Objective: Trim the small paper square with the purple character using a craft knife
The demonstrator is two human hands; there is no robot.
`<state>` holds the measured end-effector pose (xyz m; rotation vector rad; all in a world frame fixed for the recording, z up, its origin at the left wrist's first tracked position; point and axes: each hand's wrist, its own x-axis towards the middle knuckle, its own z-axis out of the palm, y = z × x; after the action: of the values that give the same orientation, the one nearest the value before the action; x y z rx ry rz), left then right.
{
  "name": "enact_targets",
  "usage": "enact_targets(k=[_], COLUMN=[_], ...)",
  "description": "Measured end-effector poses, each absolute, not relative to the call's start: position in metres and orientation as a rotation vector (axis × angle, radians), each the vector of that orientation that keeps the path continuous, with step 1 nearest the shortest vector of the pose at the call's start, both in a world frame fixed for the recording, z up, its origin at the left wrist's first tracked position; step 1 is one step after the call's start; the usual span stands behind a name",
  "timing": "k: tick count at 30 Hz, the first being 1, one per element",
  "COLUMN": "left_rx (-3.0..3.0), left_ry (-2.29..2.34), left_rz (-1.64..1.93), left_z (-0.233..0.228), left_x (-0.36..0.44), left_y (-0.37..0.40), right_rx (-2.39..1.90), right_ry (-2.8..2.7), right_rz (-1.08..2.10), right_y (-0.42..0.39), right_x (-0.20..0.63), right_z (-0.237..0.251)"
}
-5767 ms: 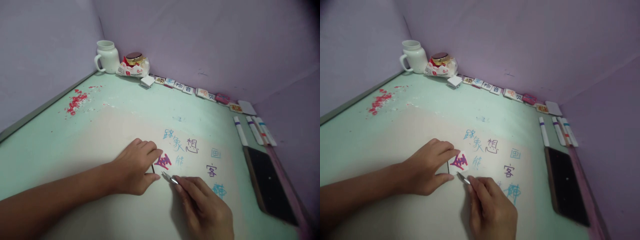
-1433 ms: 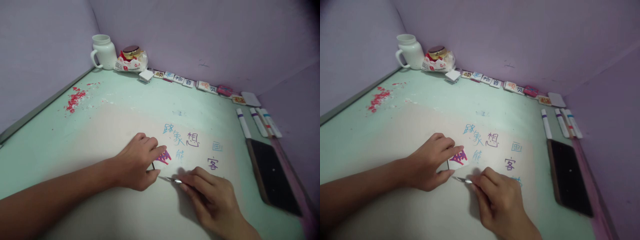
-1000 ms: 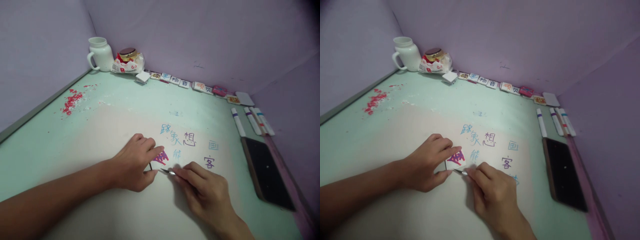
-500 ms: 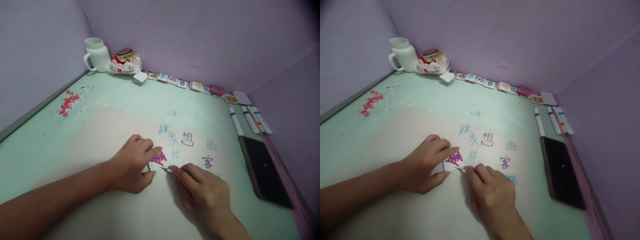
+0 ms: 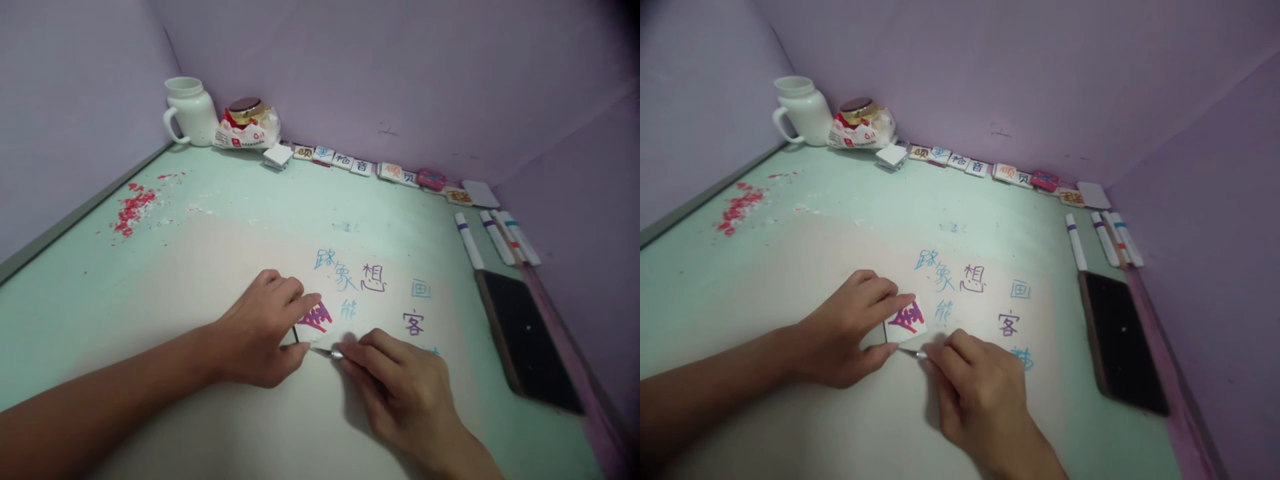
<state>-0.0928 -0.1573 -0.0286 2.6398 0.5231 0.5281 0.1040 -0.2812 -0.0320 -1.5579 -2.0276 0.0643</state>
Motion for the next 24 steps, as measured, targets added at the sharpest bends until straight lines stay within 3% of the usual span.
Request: enact_targets(k=[8,14,19,24], left_rx=[2.095,2.499,2.921,2.901], left_ry=[0.604,0.961,1.155,1.190], left_rz=[0.426,0.587,0.207,0.092], left_z=[-0.010,-0.009,0.008,0.003], left_x=[-0.101,-0.096,-0.100,-0.090], left_y=[-0.149,-0.147,-0.177,-0.197], right_rx=[-1.454,-1.457,-1.510,-1.517], right_ry=[-1.535,-1.558,-1.570,-1.565], right_rz=[0.251,0.293,0.234,0.248], right_y=[-0.285,-0.287,-0.285,-0.287], right_x=[0.112,0.113,0.114,0.110], right_z=[-0.031,-0.037,-0.038,-0.040])
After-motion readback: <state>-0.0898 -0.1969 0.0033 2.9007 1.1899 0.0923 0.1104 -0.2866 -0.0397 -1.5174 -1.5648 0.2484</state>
